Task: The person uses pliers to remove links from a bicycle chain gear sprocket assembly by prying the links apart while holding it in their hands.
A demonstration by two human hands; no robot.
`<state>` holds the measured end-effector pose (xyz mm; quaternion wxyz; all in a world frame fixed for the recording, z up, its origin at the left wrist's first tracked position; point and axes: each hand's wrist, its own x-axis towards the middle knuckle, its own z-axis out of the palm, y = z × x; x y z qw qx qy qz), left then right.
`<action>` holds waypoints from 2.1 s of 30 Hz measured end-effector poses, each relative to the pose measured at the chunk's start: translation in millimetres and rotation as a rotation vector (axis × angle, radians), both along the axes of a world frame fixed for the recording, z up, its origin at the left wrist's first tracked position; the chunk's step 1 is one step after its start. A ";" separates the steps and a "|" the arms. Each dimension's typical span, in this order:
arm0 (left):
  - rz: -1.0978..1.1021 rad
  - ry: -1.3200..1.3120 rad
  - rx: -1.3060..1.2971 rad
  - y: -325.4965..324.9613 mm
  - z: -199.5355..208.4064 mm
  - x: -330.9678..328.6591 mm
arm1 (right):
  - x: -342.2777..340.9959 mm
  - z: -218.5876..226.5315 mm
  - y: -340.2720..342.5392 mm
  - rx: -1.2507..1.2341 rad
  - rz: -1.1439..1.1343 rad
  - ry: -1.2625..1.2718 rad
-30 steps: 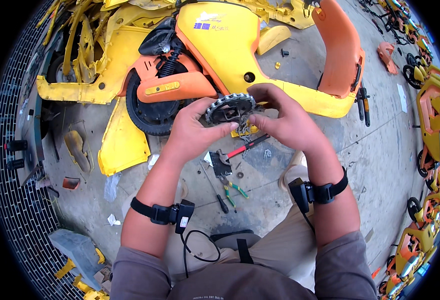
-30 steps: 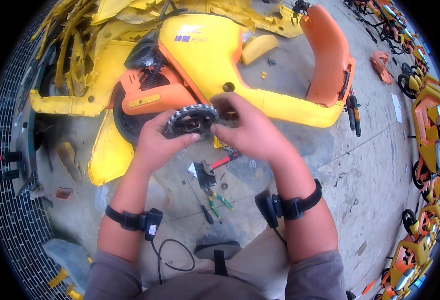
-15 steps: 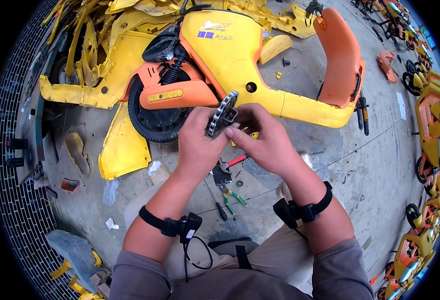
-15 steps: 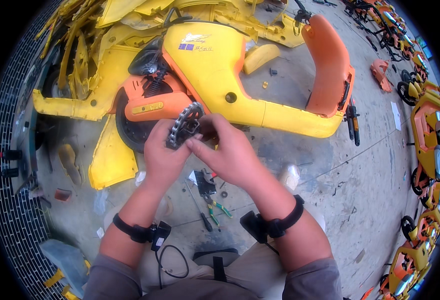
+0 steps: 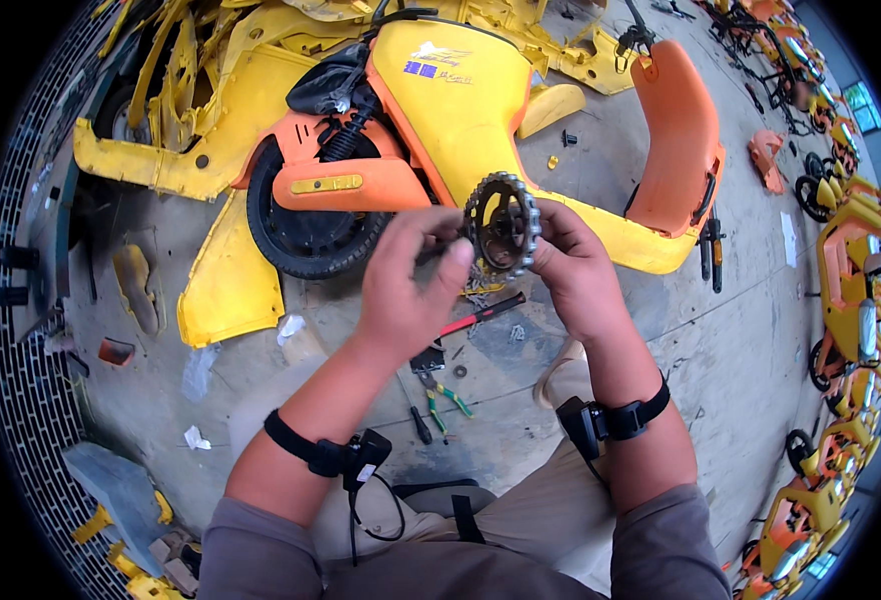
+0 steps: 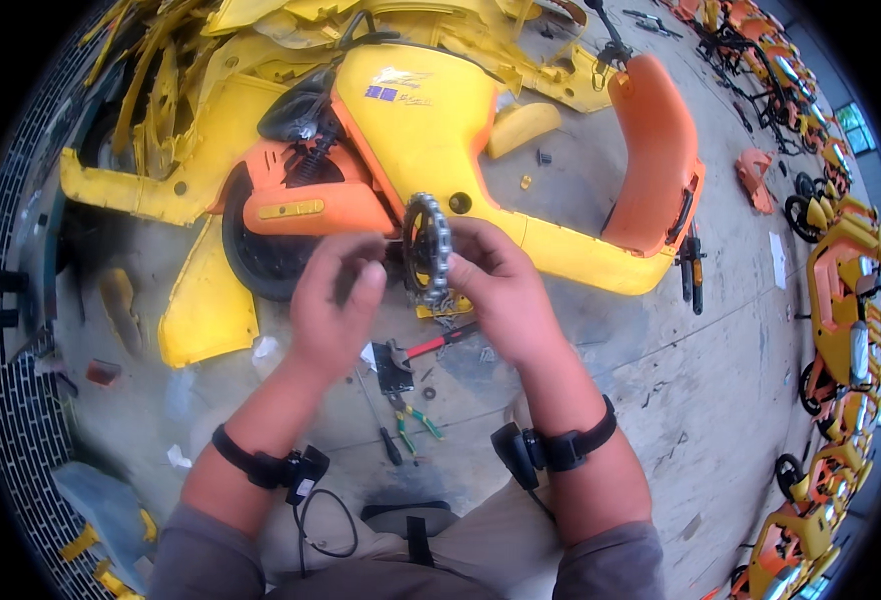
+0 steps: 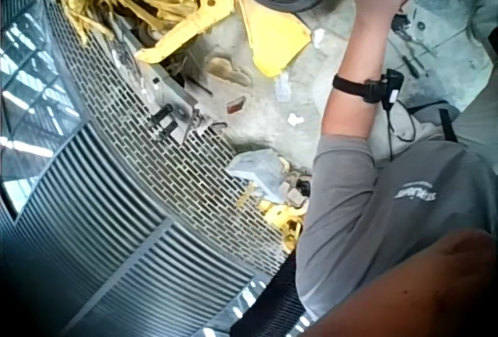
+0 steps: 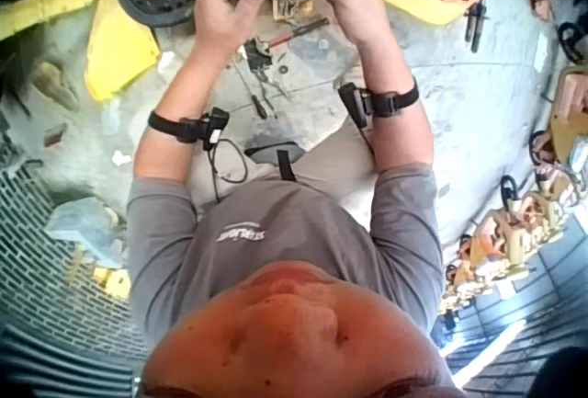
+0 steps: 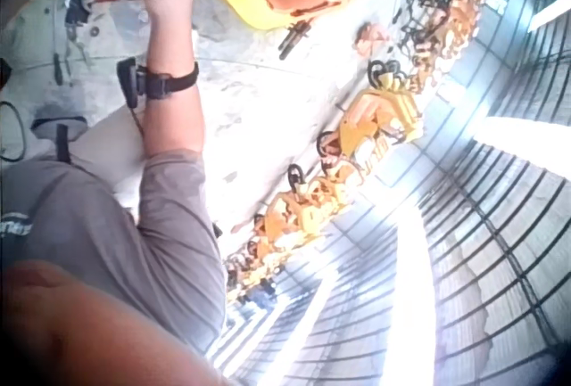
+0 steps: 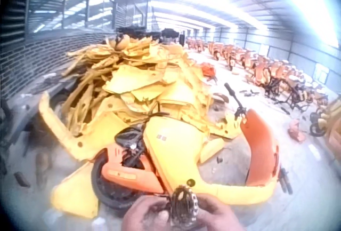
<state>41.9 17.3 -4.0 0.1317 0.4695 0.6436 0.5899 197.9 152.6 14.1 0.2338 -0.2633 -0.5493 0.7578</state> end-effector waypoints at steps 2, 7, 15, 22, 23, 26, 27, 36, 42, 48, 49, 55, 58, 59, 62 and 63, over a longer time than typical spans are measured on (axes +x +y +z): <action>0.093 -0.171 -0.056 4.0 -6.6 -5.4 | 1.4 -0.7 0.3 -0.054 -0.028 0.030; -0.068 -0.689 -0.202 8.9 -13.8 -16.6 | 7.6 6.9 1.4 -0.177 0.033 0.106; -0.374 -1.365 -0.220 9.1 -9.9 -7.3 | 14.7 6.3 6.6 -0.343 0.013 0.252; -0.312 -1.178 -0.198 7.4 -12.7 -5.3 | 15.9 9.0 12.9 -0.332 0.045 0.268; -0.298 -1.171 -0.195 7.3 -11.1 -4.2 | 17.3 6.0 14.4 -0.349 0.054 0.295; -0.261 -1.139 -0.188 7.3 -7.7 -2.8 | 15.5 7.0 13.6 -0.380 0.047 0.308; -0.249 -1.125 -0.186 7.0 -7.2 -2.7 | 14.5 7.9 12.7 -0.388 0.040 0.301; -0.174 -1.047 -0.160 7.6 -3.0 -2.9 | 11.3 3.1 2.4 -0.336 0.049 0.103; -0.108 -0.981 -0.252 6.9 -2.1 -5.8 | 10.6 7.4 1.8 -0.224 0.088 -0.026; -0.056 -1.045 -0.171 8.1 -2.1 -5.9 | 12.4 7.2 -0.6 -0.158 0.268 -0.191; -0.046 -1.046 -0.154 8.3 -1.8 -5.8 | 11.9 9.3 -1.9 -0.138 0.281 -0.207; -0.007 -1.076 -0.037 11.0 0.7 -4.0 | 10.5 -6.1 -3.2 0.086 0.278 -0.552; -0.050 -1.058 -0.033 8.1 0.3 -10.9 | 10.1 -19.8 -3.7 0.293 0.144 -0.729; -0.083 -1.034 -0.054 6.0 -1.5 -13.6 | 9.9 -23.5 -1.5 0.480 0.074 -0.794; -0.149 -0.923 -0.220 5.2 3.4 -9.8 | 12.1 -28.9 7.0 0.995 -0.261 -0.877; -0.167 -0.855 -0.313 4.6 8.2 -4.7 | 14.7 -27.8 13.6 1.026 -0.345 -0.910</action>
